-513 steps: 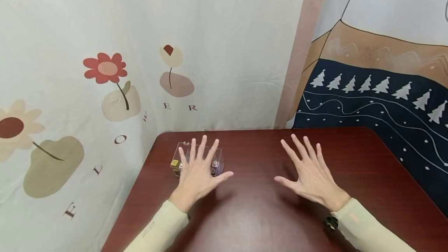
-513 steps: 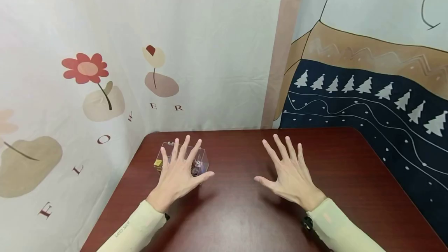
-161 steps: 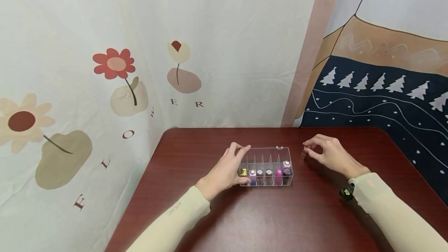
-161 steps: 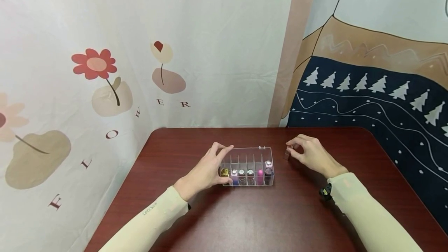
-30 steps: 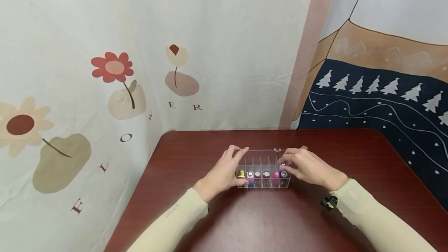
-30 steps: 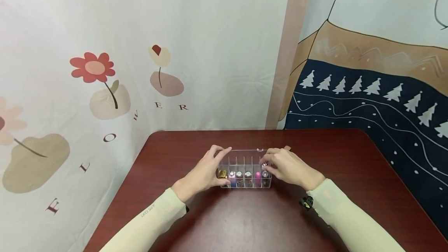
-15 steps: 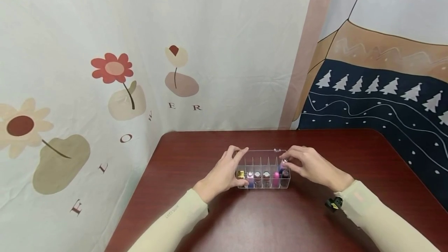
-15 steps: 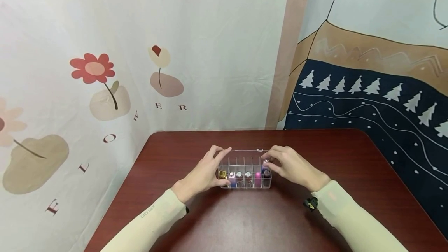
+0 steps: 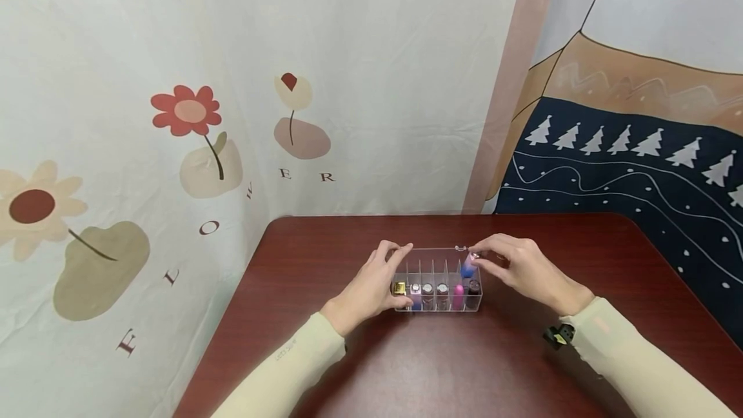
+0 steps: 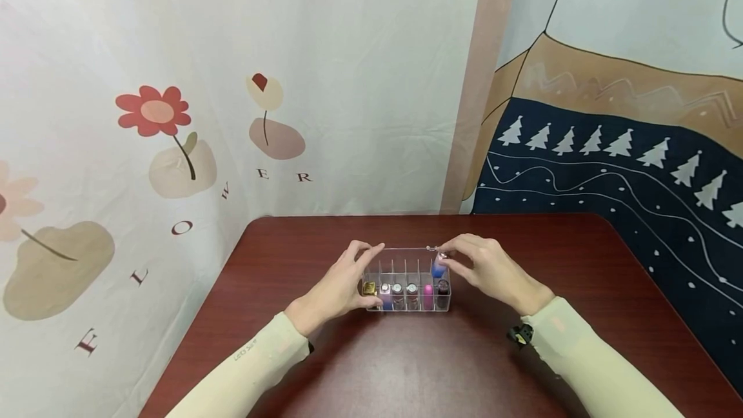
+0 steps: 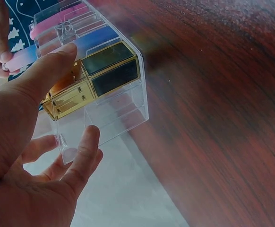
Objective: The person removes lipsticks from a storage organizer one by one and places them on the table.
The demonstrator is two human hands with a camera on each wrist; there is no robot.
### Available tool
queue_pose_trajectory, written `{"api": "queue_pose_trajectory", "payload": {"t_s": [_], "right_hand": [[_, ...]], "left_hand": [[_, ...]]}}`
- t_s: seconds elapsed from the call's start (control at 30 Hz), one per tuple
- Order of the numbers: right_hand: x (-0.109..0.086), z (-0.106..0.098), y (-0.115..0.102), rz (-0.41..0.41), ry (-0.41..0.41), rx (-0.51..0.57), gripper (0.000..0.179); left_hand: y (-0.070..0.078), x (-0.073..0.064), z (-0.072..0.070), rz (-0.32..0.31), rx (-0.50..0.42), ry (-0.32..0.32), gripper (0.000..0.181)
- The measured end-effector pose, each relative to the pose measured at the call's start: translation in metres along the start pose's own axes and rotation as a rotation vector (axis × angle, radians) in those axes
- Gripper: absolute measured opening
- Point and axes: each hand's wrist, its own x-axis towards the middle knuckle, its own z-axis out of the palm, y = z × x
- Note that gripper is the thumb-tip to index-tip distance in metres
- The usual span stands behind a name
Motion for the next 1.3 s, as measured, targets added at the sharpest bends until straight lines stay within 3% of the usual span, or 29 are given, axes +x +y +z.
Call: {"api": "queue_pose_trajectory", "payload": {"t_s": [0.13, 0.27, 0.4, 0.5, 1.3], "right_hand": [[0.000, -0.003, 0.000, -0.023, 0.028, 0.008, 0.049], [-0.001, -0.006, 0.001, -0.028, 0.039, -0.004, 0.026], [-0.002, -0.009, 0.001, -0.021, 0.055, -0.023, 0.051], [-0.002, -0.012, 0.002, -0.014, 0.071, -0.045, 0.058], [-0.007, -0.044, 0.014, 0.004, 0.174, -0.130, 0.064]], "left_hand": [[0.001, 0.001, -0.001, -0.005, -0.007, -0.002, 0.115], [0.001, 0.001, 0.000, -0.011, -0.005, -0.010, 0.115], [0.001, 0.001, 0.001, -0.010, -0.008, -0.012, 0.115], [0.000, 0.000, 0.001, -0.005, -0.015, -0.004, 0.115], [-0.001, 0.001, 0.000, 0.008, 0.000, 0.024, 0.115]]}}
